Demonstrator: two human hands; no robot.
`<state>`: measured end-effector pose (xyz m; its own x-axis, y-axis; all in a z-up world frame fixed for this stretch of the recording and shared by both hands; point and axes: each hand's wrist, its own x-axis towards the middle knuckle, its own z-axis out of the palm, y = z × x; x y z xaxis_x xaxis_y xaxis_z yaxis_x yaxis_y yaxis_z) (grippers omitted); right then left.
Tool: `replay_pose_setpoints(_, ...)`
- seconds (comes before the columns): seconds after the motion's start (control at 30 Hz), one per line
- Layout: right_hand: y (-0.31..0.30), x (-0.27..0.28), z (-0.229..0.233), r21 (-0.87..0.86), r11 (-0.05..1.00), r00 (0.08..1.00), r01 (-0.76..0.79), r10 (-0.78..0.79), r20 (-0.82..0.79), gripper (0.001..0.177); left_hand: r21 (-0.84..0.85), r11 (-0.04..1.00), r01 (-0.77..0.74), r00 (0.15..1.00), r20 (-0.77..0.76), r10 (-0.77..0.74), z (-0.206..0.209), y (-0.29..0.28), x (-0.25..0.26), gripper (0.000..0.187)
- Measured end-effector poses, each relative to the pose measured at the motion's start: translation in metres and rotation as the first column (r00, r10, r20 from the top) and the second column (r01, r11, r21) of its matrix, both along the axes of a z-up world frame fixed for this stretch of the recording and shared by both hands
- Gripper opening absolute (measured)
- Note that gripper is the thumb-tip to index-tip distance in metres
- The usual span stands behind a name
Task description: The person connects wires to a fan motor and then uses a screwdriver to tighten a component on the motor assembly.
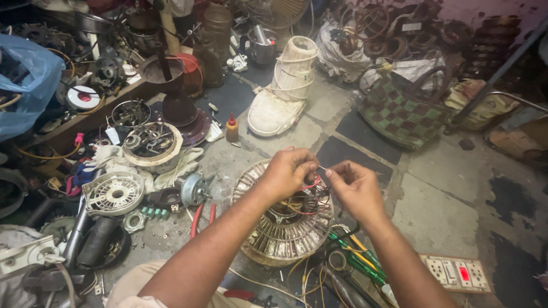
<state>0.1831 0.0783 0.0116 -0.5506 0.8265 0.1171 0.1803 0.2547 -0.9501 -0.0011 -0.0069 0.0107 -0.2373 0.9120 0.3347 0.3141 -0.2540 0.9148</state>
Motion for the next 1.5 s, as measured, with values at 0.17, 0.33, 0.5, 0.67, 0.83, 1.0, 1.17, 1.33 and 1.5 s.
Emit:
replay_pose_setpoints(0.17, 0.002, -0.004, 0.000, -0.052, 0.997, 0.998, 0.052, -0.051, 0.037, 0.015, -0.031, 1.000, -0.001, 1.000, 0.027, 0.002, 0.001, 0.001, 0.000, 0.007)
replay_pose_setpoints(0.33, 0.006, 0.002, -0.002, 0.173, 0.984, 0.998, -0.035, 0.024, 0.066, 0.014, -0.052, 0.999, 0.011, 1.000, -0.018, -0.012, -0.001, 0.001, -0.001, 0.006)
replay_pose_setpoints(0.5, 0.007, 0.002, 0.004, -0.353, 0.932, 0.997, -0.082, 0.073, -0.040, 0.017, -0.034, 0.999, 0.041, 0.999, 0.012, -0.041, -0.004, 0.002, -0.001, 0.006)
replay_pose_setpoints(0.67, 0.004, -0.004, 0.009, -0.134, 0.990, 0.998, -0.034, 0.041, 0.053, 0.016, -0.035, 0.999, 0.018, 1.000, 0.017, -0.018, -0.003, 0.002, -0.001, 0.006)
replay_pose_setpoints(0.83, 0.007, -0.002, 0.012, -0.230, 0.973, 0.993, -0.012, 0.038, 0.109, 0.016, 0.004, 1.000, -0.005, 0.998, -0.064, 0.005, 0.004, -0.003, 0.001, 0.006)
replay_pose_setpoints(1.0, 0.016, 0.003, 0.005, -0.037, 0.994, 0.993, -0.105, 0.107, 0.049, 0.025, -0.011, 1.000, -0.014, 0.999, -0.050, 0.013, 0.015, -0.009, 0.005, 0.009)
replay_pose_setpoints(1.17, 0.012, 0.035, 0.018, 0.031, 0.999, 0.991, -0.030, 0.026, 0.131, 0.035, 0.273, 0.946, -0.173, 0.954, -0.192, 0.230, 0.015, -0.013, 0.009, 0.027)
replay_pose_setpoints(1.33, 0.011, 0.101, 0.004, -0.116, 0.921, 0.911, 0.372, -0.338, 0.237, 0.036, 0.085, 0.976, -0.198, 0.977, -0.062, 0.204, 0.017, -0.024, 0.008, 0.041)
replay_pose_setpoints(1.5, -0.001, 0.167, -0.061, -0.367, 0.838, 0.906, 0.403, -0.423, 0.027, 0.043, 0.113, 0.957, -0.268, 0.962, -0.011, 0.271, 0.009, -0.040, 0.005, 0.046)
